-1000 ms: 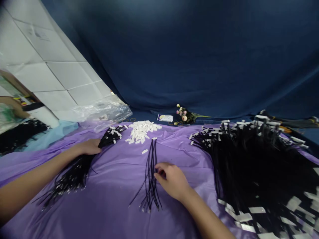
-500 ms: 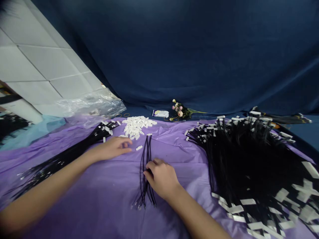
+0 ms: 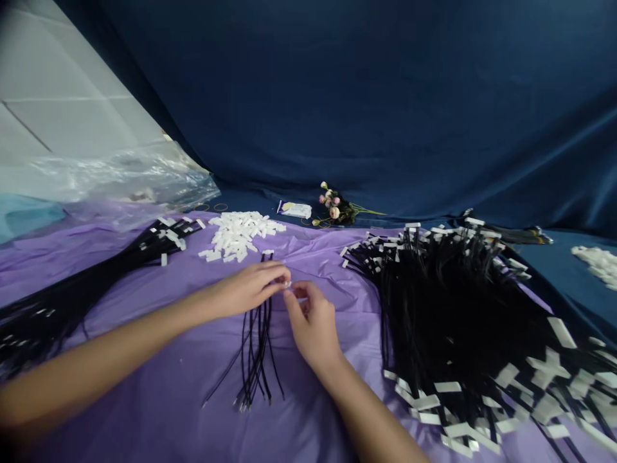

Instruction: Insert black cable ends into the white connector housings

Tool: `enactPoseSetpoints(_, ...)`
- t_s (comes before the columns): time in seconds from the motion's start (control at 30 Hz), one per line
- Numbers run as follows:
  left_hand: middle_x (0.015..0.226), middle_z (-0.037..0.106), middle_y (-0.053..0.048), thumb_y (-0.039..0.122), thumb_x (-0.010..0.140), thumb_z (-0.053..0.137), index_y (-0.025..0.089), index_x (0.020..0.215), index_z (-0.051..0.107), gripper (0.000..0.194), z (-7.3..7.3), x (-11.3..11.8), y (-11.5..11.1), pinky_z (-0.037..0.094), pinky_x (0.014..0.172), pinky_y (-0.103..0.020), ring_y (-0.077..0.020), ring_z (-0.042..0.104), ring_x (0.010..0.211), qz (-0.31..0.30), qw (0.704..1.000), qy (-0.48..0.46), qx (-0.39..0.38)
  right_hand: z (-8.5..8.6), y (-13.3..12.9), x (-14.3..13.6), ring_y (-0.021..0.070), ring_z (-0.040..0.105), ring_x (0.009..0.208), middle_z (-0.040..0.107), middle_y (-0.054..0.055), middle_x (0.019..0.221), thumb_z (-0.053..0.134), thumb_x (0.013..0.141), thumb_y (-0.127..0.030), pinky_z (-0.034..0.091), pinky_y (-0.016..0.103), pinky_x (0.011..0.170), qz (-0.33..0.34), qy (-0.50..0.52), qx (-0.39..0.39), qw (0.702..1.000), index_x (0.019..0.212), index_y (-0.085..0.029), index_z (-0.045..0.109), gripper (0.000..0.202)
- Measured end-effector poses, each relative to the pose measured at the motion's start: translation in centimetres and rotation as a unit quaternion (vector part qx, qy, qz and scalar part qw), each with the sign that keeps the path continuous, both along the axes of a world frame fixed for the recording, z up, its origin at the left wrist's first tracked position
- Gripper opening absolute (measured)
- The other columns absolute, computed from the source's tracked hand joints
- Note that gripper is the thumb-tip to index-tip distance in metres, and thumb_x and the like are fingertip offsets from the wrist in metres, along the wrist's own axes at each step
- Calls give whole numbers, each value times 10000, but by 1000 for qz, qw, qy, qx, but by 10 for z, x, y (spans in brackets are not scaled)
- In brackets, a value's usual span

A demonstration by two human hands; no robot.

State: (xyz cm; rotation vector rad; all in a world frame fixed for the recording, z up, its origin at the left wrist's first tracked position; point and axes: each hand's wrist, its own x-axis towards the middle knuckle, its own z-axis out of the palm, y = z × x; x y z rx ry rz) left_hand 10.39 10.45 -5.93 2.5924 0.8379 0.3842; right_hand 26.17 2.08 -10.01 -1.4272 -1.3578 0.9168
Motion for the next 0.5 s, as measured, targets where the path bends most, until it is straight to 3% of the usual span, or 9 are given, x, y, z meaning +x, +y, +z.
enactPoseSetpoints(0.13,969,609,-76,217,927,389,172,970,563,185,-16,13,-6,446,772,-304,-168,585,882,-21,1000,-2,15,-6,6,7,116,583,512,641,28,808,591,820,-503,470,233,474,-27,68,-12,997,907,-183,526,338)
enactPoseSetpoints(0.33,1033,609,-61,326,932,440,189,1014,570,206,-17,10,3,443,855,-293,-165,578,963,-39,998,-48,9,-10,11,11,109,591,545,614,26,824,588,818,-501,520,235,490,-10,100,-25,995,895,-170,547,343)
enactPoseSetpoints(0.43,1094,592,-83,377,917,459,183,1089,556,278,-22,2,19,430,918,-323,-189,551,1041,17,996,-72,45,-9,13,12,123,607,599,592,23,831,586,819,-483,547,252,512,-33,116,-20,992,912,-175,538,325)
enactPoseSetpoints(0.5,1123,571,-119,306,948,365,152,1124,561,306,-29,-6,34,409,953,-369,-209,529,1070,72,991,-65,90,-8,13,13,127,608,606,586,21,830,602,803,-478,559,269,529,-46,147,-29,988,902,-177,528,326)
